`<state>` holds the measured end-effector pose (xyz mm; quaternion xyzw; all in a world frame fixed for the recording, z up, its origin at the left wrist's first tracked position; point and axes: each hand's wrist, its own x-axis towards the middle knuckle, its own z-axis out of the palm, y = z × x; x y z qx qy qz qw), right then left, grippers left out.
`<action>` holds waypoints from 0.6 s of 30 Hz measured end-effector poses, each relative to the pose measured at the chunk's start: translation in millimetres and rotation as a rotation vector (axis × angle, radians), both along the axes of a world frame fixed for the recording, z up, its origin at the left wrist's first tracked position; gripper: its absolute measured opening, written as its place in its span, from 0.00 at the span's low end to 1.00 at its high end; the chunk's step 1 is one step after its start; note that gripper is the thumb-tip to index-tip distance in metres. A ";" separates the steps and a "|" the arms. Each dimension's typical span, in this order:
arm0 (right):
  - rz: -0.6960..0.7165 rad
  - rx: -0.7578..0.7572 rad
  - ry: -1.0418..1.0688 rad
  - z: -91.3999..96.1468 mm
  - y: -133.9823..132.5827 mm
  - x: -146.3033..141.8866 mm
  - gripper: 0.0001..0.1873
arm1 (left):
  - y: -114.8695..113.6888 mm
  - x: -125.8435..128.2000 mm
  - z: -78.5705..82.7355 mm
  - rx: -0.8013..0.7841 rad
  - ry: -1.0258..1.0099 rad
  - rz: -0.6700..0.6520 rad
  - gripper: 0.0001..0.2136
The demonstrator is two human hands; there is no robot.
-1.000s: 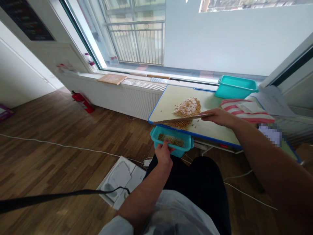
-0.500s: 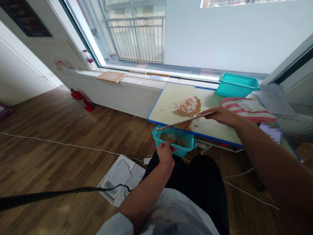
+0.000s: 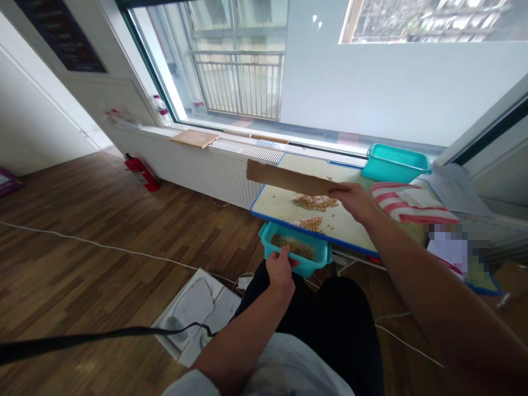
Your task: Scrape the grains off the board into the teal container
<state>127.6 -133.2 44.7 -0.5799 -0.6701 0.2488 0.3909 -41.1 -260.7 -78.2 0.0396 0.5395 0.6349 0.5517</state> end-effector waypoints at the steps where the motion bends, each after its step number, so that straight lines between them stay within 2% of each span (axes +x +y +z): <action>1: 0.002 0.002 -0.005 -1.3 6.5 -14.2 0.14 | 0.3 0.2 0.3 0.002 -0.008 -0.001 0.09; 5: 0.051 -0.012 -0.054 -13.6 37.6 -69.4 0.17 | 0.5 0.2 0.9 0.003 -0.017 0.000 0.09; 9: 0.053 -0.057 -0.023 -29.5 64.3 -101.4 0.21 | -0.9 -2.1 -0.1 0.005 -0.013 -0.002 0.10; 13: 0.050 -0.083 0.002 -35.6 76.2 -105.3 0.21 | -1.4 -6.3 -2.3 0.016 -0.008 -0.008 0.09; 18: 0.089 -0.136 0.018 -29.4 70.0 -93.1 0.21 | 0.6 -7.5 -5.3 -0.027 0.011 -0.027 0.10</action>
